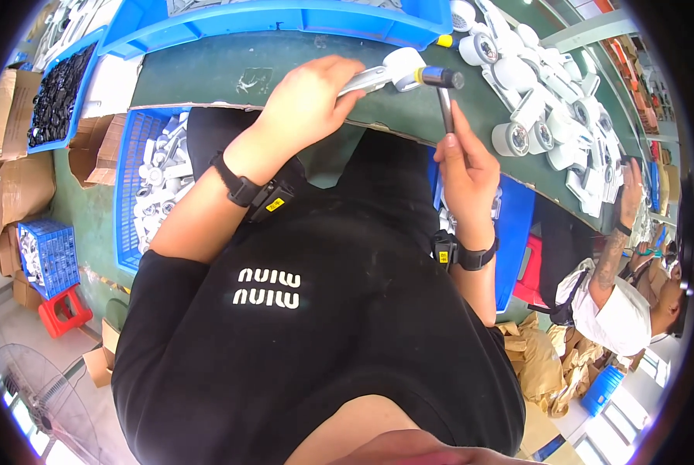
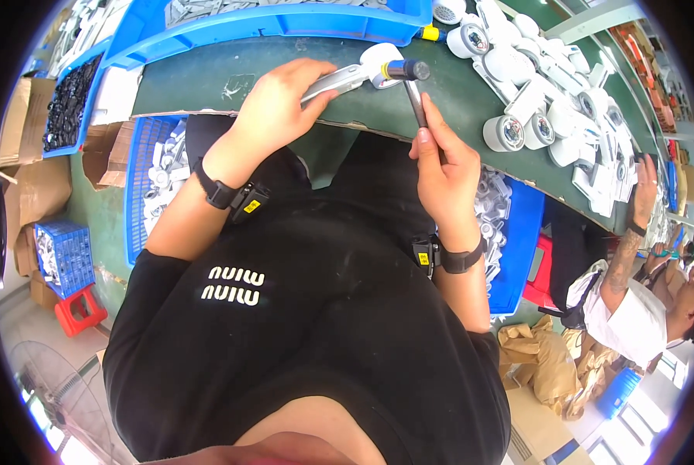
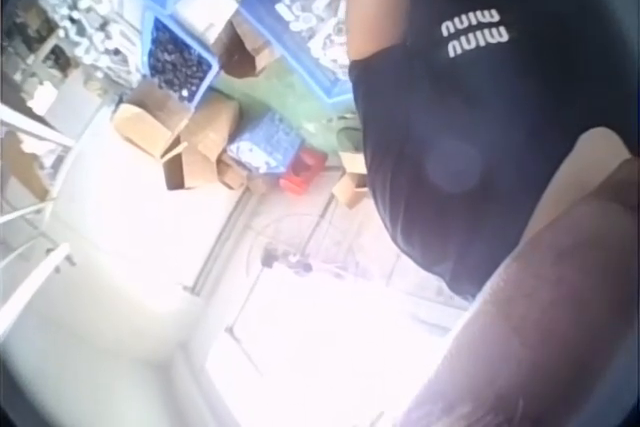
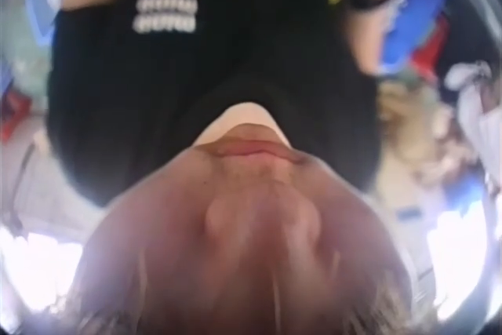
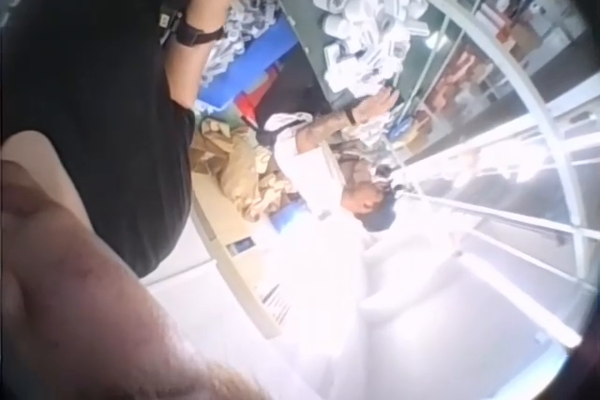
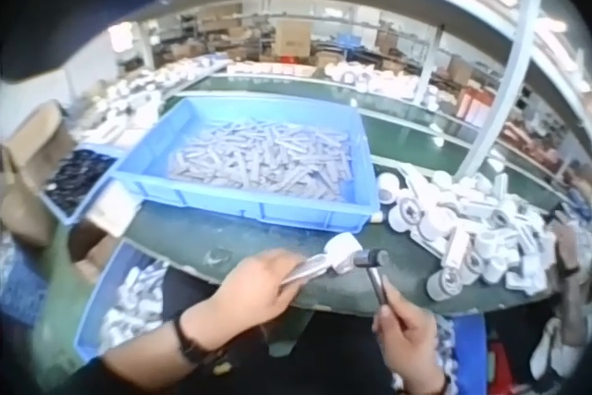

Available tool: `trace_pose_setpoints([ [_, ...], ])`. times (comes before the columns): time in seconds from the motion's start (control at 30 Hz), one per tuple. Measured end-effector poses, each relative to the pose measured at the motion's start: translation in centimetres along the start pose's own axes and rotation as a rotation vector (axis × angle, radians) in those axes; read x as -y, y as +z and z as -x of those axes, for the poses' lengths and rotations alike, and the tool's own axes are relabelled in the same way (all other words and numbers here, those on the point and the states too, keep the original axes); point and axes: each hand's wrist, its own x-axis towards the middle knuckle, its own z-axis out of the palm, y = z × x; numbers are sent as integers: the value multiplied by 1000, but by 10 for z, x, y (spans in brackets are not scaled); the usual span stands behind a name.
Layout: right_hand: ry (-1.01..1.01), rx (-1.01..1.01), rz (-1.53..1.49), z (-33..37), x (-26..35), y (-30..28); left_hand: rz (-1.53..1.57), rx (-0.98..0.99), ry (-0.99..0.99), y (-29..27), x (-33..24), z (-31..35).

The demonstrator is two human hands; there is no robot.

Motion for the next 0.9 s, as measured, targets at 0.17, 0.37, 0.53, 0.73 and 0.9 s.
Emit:
trace_pose_setpoints([
  [0.17, -107, -81, -67, -12, 38, 4, -96, -132, 97, 17, 9, 13],
  [0.37, -215, -23, 240, -26, 16, 19, -107, -239, 153, 31, 11, 16],
  [0.53, -87, -37, 129, -19, 40, 20, -114, -240, 142, 31, 12, 18],
  [0.73, -453, 60, 401, -33, 16, 25, -87, -252, 134, 31, 14, 19],
  [0.9, -214, 4, 194, -14, 33, 24, 188, -165, -85, 24, 19, 21],
])
